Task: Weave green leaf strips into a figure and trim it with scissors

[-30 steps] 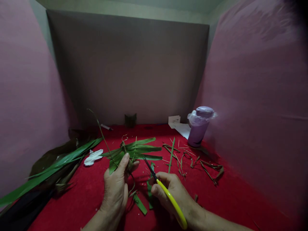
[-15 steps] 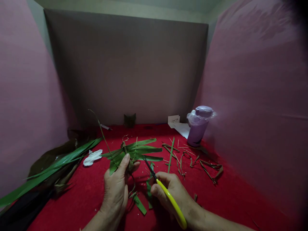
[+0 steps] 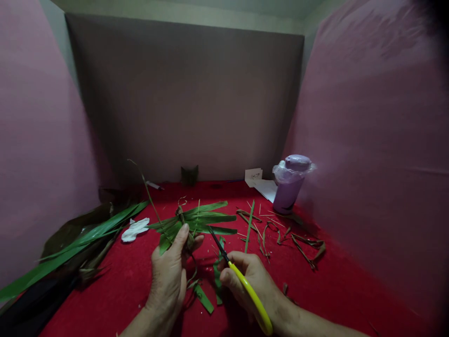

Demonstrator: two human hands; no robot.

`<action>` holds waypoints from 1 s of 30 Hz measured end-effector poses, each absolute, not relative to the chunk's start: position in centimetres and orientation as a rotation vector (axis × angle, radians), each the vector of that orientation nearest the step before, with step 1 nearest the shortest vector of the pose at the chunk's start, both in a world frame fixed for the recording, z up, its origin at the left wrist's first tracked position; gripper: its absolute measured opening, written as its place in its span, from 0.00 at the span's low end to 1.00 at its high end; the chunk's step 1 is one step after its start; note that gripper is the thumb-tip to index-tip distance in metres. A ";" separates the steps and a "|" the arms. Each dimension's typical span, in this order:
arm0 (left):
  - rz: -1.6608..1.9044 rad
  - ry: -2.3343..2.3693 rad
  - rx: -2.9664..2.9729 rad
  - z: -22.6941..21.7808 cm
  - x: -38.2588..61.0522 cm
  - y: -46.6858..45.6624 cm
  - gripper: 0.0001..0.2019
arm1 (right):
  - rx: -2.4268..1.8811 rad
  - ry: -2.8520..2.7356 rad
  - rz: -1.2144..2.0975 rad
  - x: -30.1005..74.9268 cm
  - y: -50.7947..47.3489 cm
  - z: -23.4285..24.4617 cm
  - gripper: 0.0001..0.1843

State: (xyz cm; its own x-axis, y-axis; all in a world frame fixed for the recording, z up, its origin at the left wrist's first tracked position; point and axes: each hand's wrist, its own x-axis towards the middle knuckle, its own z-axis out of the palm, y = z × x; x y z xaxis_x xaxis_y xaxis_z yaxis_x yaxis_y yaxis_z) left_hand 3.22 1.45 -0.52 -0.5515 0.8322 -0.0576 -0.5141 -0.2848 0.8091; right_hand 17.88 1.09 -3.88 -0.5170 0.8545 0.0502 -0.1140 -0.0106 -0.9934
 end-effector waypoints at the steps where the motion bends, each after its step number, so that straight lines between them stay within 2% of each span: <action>1: 1.937 1.031 0.480 -0.5 3.2 1.5 0.07 | -0.798 -1.515 1.628 17.9 1.1 -3.9 0.23; 24: 1.930 1.044 0.507 -0.3 3.2 1.3 0.08 | -0.779 -1.548 1.595 18.1 1.0 -4.0 0.22; 30: 1.950 1.046 0.517 -0.3 3.2 1.4 0.08 | -0.814 -1.670 1.495 18.4 1.0 -3.9 0.25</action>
State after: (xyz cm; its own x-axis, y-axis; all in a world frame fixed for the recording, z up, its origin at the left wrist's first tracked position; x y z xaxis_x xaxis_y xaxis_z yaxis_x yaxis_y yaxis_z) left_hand 3.16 1.39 -0.27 -0.5607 0.8275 -0.0303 -0.4829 -0.2971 0.8237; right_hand 18.41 1.02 -3.85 -0.5257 0.8433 0.1116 -0.0178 0.1202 -0.9926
